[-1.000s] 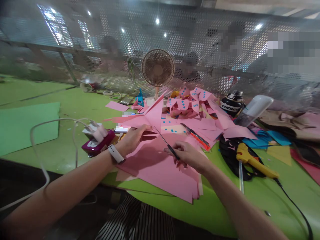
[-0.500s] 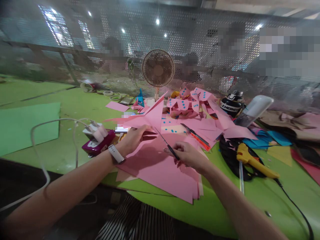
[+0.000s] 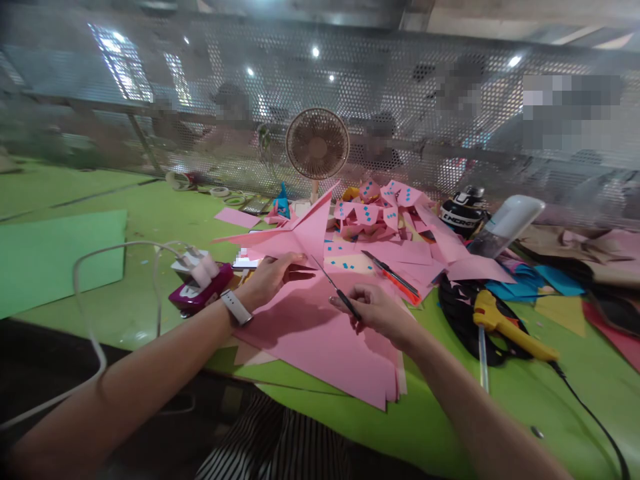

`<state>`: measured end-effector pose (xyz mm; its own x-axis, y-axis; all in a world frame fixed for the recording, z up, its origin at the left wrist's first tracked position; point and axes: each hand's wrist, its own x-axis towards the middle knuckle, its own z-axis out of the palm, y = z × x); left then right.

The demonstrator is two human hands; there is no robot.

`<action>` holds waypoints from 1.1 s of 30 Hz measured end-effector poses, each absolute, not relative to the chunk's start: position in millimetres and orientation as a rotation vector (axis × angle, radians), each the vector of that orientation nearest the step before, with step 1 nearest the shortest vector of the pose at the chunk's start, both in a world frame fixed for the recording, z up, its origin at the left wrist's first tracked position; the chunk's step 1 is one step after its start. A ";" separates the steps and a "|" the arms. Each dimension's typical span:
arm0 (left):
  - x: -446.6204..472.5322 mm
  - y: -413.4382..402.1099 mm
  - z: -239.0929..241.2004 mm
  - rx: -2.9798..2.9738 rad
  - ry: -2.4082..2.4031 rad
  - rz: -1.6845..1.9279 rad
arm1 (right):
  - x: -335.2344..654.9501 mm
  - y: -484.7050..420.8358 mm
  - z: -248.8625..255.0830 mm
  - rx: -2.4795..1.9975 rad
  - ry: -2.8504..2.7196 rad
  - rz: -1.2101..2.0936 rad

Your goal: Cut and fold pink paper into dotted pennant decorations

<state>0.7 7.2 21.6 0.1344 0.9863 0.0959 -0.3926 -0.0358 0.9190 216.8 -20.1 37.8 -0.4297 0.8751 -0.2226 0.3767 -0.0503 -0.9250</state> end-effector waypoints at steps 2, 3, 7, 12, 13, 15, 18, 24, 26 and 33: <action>0.1 7.4 21.1 1.044 0.757 1.305 | 217.2 -19.7 37.2 -1.319 -1.783 1.496; -0.2 7.7 20.6 1.048 0.756 1.306 | 217.5 -19.5 36.8 -1.317 -1.781 1.497; -1.0 9.4 18.6 1.044 0.772 1.315 | 218.4 -18.6 34.6 -1.304 -1.778 1.481; -1.3 10.7 17.8 1.051 0.761 1.314 | 219.5 -16.4 30.6 -1.291 -1.781 1.479; -1.4 11.0 17.7 1.051 0.757 1.316 | 219.6 -16.1 29.9 -1.287 -1.775 1.483; -1.7 11.5 17.2 1.051 0.747 1.318 | 219.9 -15.8 29.0 -1.283 -1.763 1.486; -2.1 12.2 16.7 1.052 0.734 1.314 | 220.4 -15.7 28.0 -1.275 -1.754 1.492; -1.3 13.5 16.0 1.044 0.719 1.327 | 221.9 -14.9 25.5 -1.288 -1.761 1.473; -0.9 13.7 16.0 1.033 0.727 1.334 | 222.4 -14.3 24.7 -1.282 -1.759 1.475; -1.4 13.7 17.1 1.009 0.743 1.327 | 224.3 -13.2 21.4 -1.249 -1.752 1.492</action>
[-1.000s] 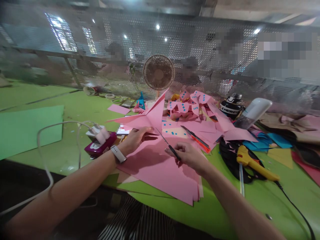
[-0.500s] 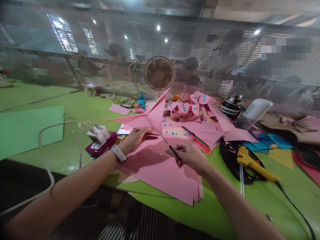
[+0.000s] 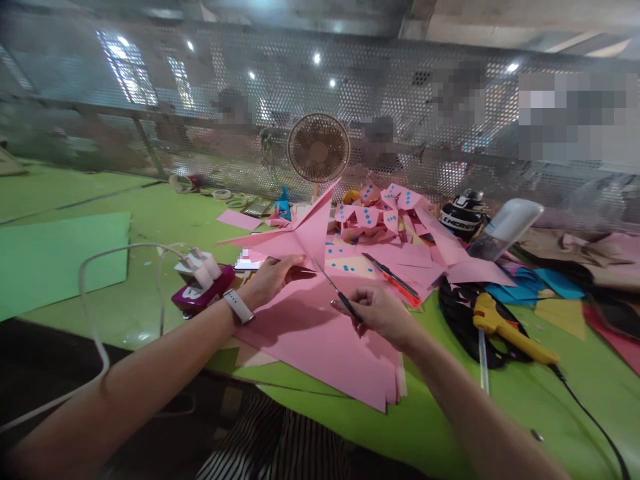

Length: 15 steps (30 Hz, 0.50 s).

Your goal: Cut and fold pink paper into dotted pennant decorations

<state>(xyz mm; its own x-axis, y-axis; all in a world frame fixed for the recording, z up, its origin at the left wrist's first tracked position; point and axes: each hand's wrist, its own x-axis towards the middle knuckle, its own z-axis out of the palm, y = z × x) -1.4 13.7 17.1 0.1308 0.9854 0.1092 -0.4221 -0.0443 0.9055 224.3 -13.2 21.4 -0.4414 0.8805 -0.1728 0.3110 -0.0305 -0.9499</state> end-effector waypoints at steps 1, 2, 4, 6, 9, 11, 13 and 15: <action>-1.3 13.7 17.2 1.002 0.727 1.330 | 224.1 -13.5 21.5 -1.248 -1.742 1.500; -1.1 13.6 17.3 0.994 0.710 1.333 | 223.7 -13.9 21.8 -1.248 -1.731 1.508; -0.3 13.0 17.1 0.987 0.683 1.332 | 222.4 -15.1 23.2 -1.249 -1.714 1.521; 0.8 11.9 16.6 1.003 0.672 1.308 | 220.7 -16.5 25.4 -1.246 -1.700 1.535; 2.6 10.0 15.6 1.044 0.667 1.257 | 218.3 -18.5 29.2 -1.247 -1.681 1.565; 3.4 9.1 15.3 1.054 0.665 1.242 | 216.9 -19.5 31.0 -1.256 -1.681 1.570; 4.1 8.3 15.8 1.056 0.664 1.240 | 216.1 -19.9 31.7 -1.252 -1.683 1.566; 4.6 7.6 16.8 1.055 0.666 1.242 | 215.8 -19.6 31.0 -1.237 -1.686 1.554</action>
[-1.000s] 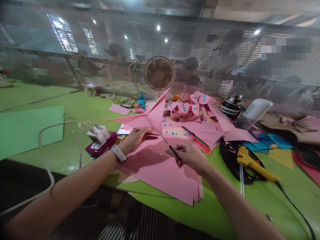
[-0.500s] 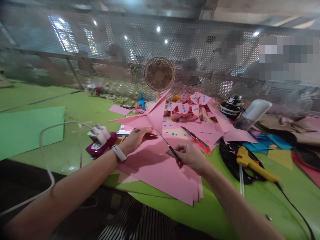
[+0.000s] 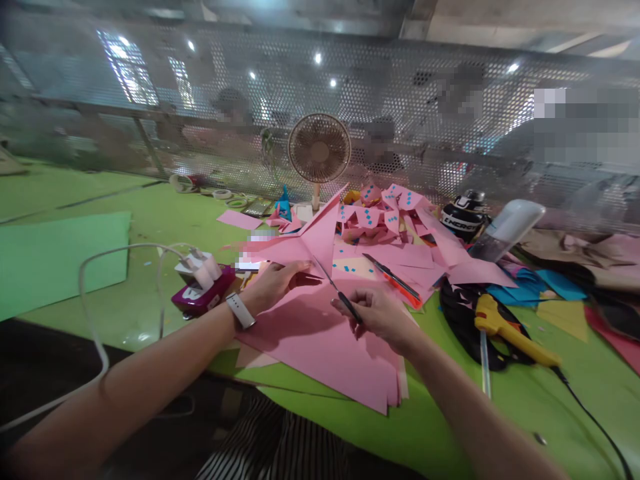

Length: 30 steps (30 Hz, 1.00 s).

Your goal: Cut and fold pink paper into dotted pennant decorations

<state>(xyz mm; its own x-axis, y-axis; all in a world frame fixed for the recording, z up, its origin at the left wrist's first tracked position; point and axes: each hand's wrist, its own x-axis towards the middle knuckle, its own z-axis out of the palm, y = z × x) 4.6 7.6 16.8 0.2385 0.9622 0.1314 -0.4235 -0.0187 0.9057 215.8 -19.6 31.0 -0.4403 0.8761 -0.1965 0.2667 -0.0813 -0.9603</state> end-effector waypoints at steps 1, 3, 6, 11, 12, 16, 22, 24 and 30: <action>4.9 7.2 17.4 1.056 0.665 1.244 | 215.9 -19.3 30.3 -1.228 -1.689 1.549; 5.3 6.5 18.5 1.059 0.657 1.251 | 216.6 -18.6 28.8 -1.219 -1.695 1.538; 5.4 6.4 19.2 1.049 0.661 1.258 | 217.6 -18.0 27.4 -1.216 -1.693 1.528; 4.9 6.1 18.6 1.048 0.695 1.245 | 217.3 -18.6 27.9 -1.235 -1.664 1.546; 4.9 5.5 18.4 1.050 0.703 1.229 | 217.2 -18.5 27.9 -1.241 -1.657 1.557; 6.3 2.1 17.5 1.054 0.715 1.162 | 217.3 -17.6 26.6 -1.241 -1.646 1.592; 8.7 -0.6 19.0 1.045 0.712 1.141 | 216.8 -18.7 26.9 -1.204 -1.671 1.554; 8.9 -0.6 19.9 1.034 0.713 1.139 | 216.4 -19.2 27.3 -1.190 -1.676 1.542; 7.3 -0.3 19.9 1.048 0.696 1.132 | 217.1 -17.9 25.9 -1.186 -1.665 1.544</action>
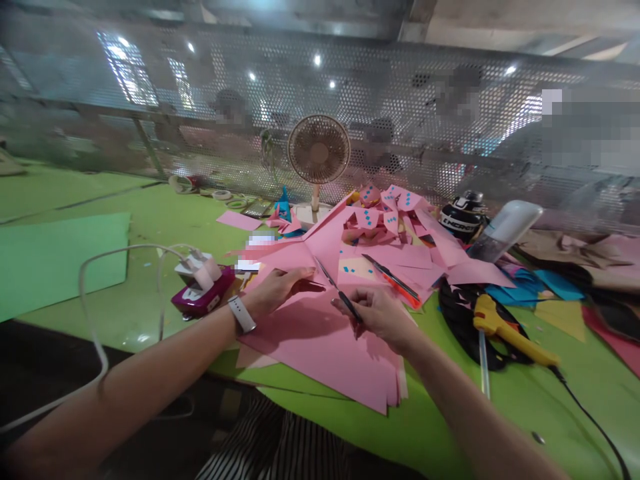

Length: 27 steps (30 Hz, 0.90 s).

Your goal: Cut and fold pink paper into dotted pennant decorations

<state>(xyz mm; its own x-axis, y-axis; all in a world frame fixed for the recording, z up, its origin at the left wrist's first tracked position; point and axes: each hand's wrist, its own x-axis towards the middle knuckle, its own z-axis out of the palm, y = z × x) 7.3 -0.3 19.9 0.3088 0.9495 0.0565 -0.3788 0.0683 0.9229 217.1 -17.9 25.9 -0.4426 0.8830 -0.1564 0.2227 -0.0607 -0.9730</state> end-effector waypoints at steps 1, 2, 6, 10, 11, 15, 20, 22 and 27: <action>6.9 -0.6 19.6 1.057 0.698 1.132 | 217.5 -17.8 25.7 -1.189 -1.656 1.552; 6.6 -1.1 19.4 1.072 0.707 1.130 | 217.9 -17.7 25.6 -1.197 -1.649 1.557; 6.1 -5.8 20.6 1.219 0.863 1.035 | 218.6 -18.3 26.9 -1.259 -1.679 1.555; 6.8 -10.5 24.7 1.313 0.964 0.960 | 216.5 -20.3 30.3 -1.262 -1.699 1.529; 7.1 -11.1 25.5 1.310 0.959 0.962 | 215.8 -20.8 31.0 -1.258 -1.698 1.523; 8.1 -11.2 26.5 1.281 0.970 0.966 | 213.9 -21.9 31.9 -1.240 -1.686 1.509; 8.5 -10.8 25.6 1.278 0.969 0.971 | 214.0 -20.8 30.1 -1.199 -1.642 1.541; 8.9 -11.1 25.9 1.270 0.966 0.974 | 214.2 -20.0 28.9 -1.197 -1.634 1.546; 9.5 -11.6 27.9 1.289 1.000 0.961 | 214.6 -18.7 26.9 -1.203 -1.643 1.520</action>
